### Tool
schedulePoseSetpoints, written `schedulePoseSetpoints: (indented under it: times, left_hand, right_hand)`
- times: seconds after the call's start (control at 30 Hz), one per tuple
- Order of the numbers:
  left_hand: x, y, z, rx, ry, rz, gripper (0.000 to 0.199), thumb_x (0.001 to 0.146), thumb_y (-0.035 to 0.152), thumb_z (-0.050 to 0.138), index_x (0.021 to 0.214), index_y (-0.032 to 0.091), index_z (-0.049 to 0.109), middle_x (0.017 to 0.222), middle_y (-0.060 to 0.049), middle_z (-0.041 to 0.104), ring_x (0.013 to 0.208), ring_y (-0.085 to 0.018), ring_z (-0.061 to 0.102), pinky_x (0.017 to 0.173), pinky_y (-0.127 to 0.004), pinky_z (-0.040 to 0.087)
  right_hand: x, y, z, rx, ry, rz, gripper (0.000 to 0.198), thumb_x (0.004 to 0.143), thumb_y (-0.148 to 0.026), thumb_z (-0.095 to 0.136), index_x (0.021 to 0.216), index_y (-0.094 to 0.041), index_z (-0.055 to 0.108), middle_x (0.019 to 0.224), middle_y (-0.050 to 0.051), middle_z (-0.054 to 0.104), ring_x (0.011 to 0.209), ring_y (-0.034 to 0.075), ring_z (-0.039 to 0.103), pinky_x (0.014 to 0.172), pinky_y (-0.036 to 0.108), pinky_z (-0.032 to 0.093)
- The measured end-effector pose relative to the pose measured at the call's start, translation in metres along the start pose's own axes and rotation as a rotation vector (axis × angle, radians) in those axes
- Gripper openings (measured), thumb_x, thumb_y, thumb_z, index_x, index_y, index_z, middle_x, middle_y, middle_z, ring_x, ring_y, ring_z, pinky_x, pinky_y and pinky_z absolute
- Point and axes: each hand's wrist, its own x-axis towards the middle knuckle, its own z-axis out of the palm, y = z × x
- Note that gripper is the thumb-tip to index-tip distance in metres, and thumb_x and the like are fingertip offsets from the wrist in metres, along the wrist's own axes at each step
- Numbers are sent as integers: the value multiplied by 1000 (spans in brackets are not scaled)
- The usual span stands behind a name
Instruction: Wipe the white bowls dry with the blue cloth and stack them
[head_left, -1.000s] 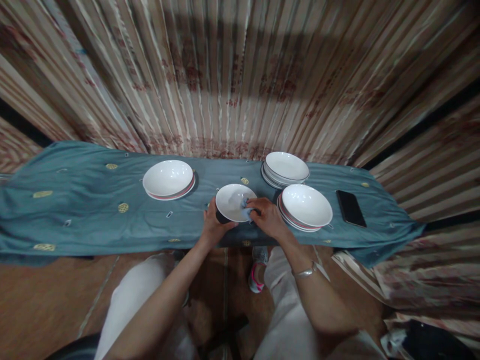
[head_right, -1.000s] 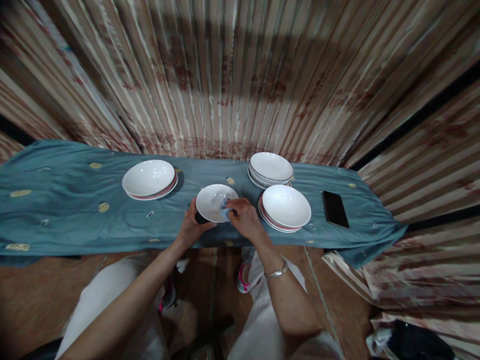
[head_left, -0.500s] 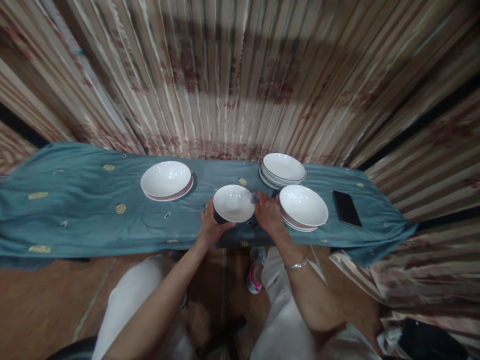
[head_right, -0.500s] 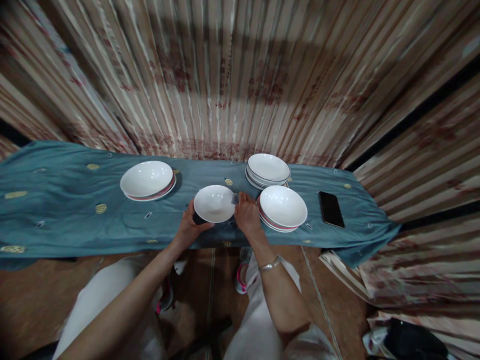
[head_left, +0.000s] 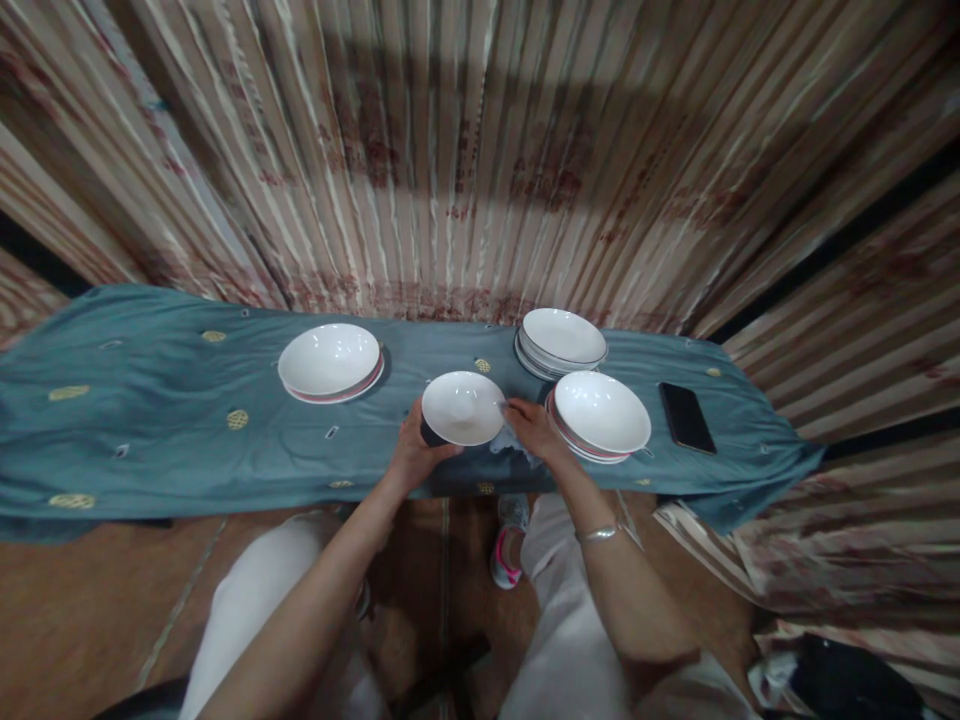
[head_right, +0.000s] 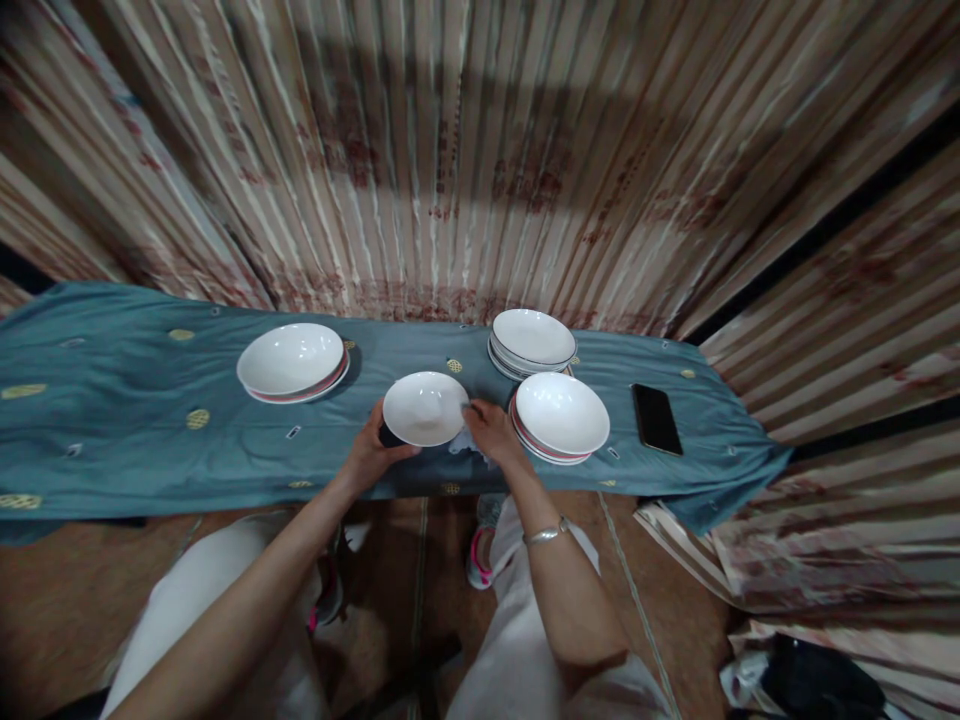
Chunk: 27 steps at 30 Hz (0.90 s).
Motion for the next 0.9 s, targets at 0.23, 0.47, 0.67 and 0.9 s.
schedulePoseSetpoints:
  times: [0.23,0.47,0.67,0.9]
  left_hand:
    - [1,14,-12,-122,-33,-62,105,45,35,89,140,19,49,143,-13,59,138,-31,49,120,-47,31]
    - [2,40,-23,-134,13,-13,108,44,33,90,143,20,47,147,-14,55,140,-32,47,120,-45,31]
    - [3,76,-14,-107,-54,80,109,48,37,91,145,21,46,149,-12,53,142,-32,44,122,-45,28]
    - [9,111,43,-112,-166,176,108,46,42,94,142,22,48,145,-10,56,140,-35,45,120,-49,30]
  right_hand:
    - [-7,-10,0,520,-75,163,45,68,-49,71,101,-18,76,95,6,77,95,24,67,91,38,50]
    - [-19,-34,-19,678,-124,210,56,65,-44,73,116,-21,73,99,4,79,98,25,70,89,38,54]
    - [-39,-53,-54,682,-34,111,55,71,-41,71,122,-22,72,110,4,78,106,25,69,95,38,53]
    - [-68,-48,-126,526,64,25,54,69,-42,76,120,-23,74,112,4,78,110,26,68,96,36,51]
